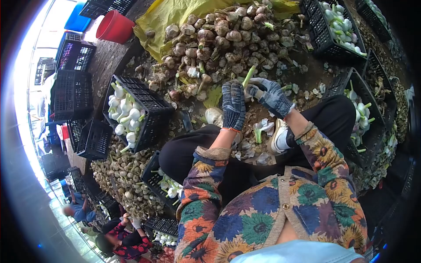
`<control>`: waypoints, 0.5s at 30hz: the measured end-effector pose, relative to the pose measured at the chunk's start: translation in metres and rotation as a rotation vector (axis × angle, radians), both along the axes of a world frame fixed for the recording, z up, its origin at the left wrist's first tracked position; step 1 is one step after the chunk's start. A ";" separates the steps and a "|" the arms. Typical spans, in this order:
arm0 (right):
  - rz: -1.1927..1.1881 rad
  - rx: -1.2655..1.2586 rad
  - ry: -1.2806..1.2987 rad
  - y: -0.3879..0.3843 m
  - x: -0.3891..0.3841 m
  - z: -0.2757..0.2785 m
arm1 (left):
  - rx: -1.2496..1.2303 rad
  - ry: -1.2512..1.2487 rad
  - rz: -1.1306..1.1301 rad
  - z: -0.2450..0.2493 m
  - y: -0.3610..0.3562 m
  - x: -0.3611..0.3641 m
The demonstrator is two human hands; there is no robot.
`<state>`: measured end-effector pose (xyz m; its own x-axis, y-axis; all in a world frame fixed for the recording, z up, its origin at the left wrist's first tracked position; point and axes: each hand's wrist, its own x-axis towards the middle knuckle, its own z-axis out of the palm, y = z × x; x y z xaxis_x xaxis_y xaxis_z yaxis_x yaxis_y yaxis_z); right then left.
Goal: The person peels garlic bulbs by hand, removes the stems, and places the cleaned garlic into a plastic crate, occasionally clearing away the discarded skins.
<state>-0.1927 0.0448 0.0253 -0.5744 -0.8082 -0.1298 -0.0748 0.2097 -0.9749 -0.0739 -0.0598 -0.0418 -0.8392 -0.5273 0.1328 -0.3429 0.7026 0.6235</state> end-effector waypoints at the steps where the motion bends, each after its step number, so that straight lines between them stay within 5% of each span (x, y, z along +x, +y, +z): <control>1: 0.001 -0.004 -0.010 -0.002 0.000 -0.004 | 0.227 0.144 0.019 0.008 0.001 -0.001; 3: 0.000 -0.008 -0.034 -0.006 0.002 0.000 | -0.074 0.277 -0.005 0.001 0.000 0.001; 6: 0.011 0.056 -0.146 -0.004 0.001 0.000 | -0.062 0.286 -0.059 -0.005 -0.002 0.004; 9: 0.043 -0.022 0.014 -0.001 -0.001 -0.007 | -0.360 0.221 -0.060 -0.009 -0.004 0.003; 12: 0.026 -0.055 0.115 0.001 0.002 -0.009 | -0.272 0.248 -0.042 -0.010 -0.001 0.004; 15: -0.054 0.132 0.373 0.006 0.007 -0.010 | 0.719 0.299 0.134 0.031 0.003 -0.004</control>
<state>-0.1861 0.0504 0.0156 -0.6426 -0.7661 -0.0054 -0.4041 0.3449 -0.8472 -0.0783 -0.0566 -0.0110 -0.7448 -0.6637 -0.0686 -0.1420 0.0572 0.9882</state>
